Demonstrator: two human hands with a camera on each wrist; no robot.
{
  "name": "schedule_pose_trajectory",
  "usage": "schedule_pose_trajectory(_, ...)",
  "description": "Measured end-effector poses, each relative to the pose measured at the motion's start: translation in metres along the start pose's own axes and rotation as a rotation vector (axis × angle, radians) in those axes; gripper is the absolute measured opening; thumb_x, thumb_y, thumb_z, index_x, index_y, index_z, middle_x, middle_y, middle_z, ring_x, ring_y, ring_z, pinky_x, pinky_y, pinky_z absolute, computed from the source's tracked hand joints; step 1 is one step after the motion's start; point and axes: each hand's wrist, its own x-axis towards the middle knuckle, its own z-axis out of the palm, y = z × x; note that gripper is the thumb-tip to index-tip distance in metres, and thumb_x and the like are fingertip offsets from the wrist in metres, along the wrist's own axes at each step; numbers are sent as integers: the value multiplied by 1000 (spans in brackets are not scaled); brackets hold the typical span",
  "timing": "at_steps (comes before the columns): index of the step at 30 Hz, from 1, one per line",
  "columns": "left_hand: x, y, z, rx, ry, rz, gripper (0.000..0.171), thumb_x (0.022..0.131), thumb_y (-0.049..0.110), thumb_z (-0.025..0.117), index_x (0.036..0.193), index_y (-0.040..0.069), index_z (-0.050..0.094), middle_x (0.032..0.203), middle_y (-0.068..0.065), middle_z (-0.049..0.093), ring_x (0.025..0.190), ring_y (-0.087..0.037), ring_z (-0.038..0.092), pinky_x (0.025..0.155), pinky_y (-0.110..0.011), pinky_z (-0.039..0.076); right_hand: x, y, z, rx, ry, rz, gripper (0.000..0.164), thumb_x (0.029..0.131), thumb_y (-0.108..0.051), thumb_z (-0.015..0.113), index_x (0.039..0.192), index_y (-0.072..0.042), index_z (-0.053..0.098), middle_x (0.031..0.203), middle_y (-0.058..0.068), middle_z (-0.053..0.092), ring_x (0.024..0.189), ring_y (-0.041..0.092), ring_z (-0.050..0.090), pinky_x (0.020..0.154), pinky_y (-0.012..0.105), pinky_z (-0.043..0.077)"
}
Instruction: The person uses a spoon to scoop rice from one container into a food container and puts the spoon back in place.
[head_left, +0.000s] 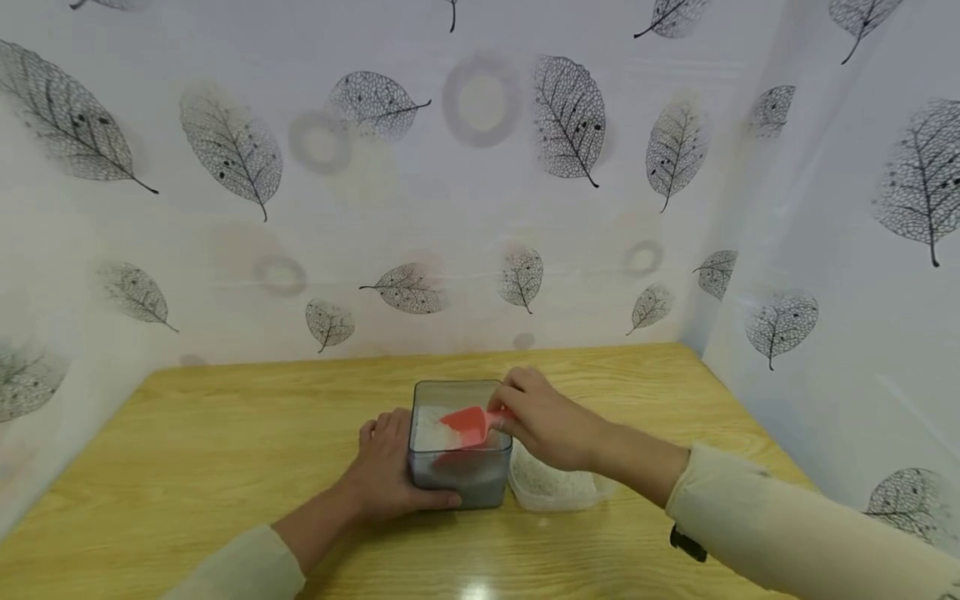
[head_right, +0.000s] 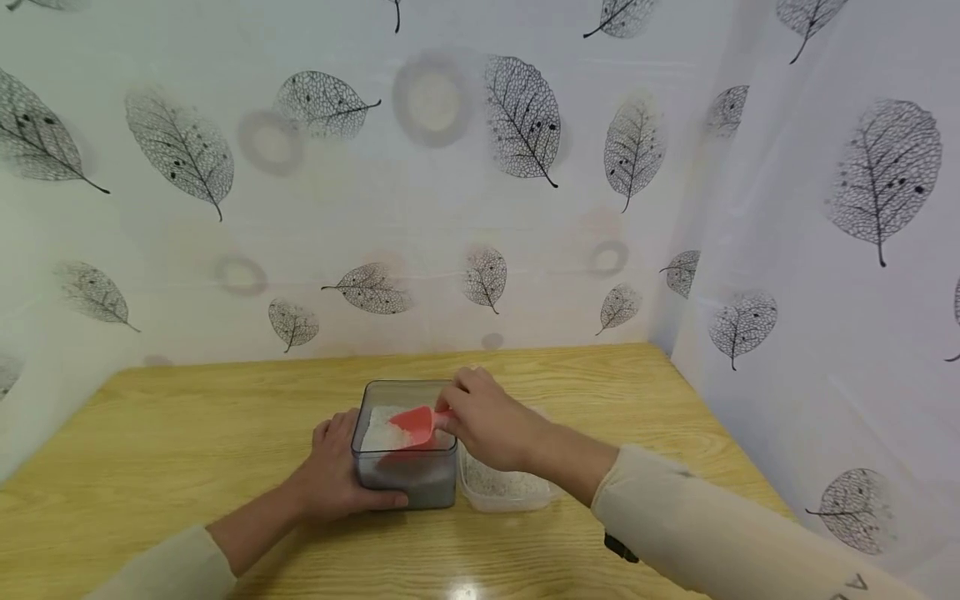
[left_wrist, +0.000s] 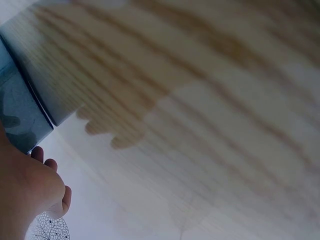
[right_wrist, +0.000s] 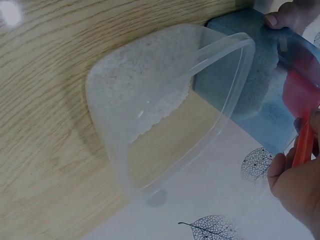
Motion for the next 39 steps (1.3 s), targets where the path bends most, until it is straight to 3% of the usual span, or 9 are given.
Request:
schedule_pose_trajectory(13, 2, -1, 1, 12, 5, 3, 111, 54, 88, 71, 130, 13, 43, 113, 1, 49, 107, -19, 44, 96, -47, 29, -10, 7, 1, 17, 153, -14, 14, 101, -19, 58, 111, -10, 63, 105, -1, 51, 99, 14, 43, 85, 31, 43)
schedule_pose_trajectory(24, 0, 0, -2, -7, 7, -1, 112, 54, 85, 74, 131, 10, 43, 115, -1, 50, 109, -21, 44, 98, -48, 28, -18, 19, -16, 7, 264, -23, 14, 99, -13, 60, 112, -7, 62, 106, 2, 54, 98, 15, 45, 81, 32, 44)
schedule_pose_trajectory(39, 1, 0, 0, 2, 8, 0, 113, 54, 87, 72, 133, 10, 43, 117, -1, 50, 108, -21, 45, 98, -49, 28, -50, 44, -34, -24, 372, 83, 10, 99, -9, 61, 108, -7, 64, 105, 1, 54, 95, 13, 46, 77, 32, 45)
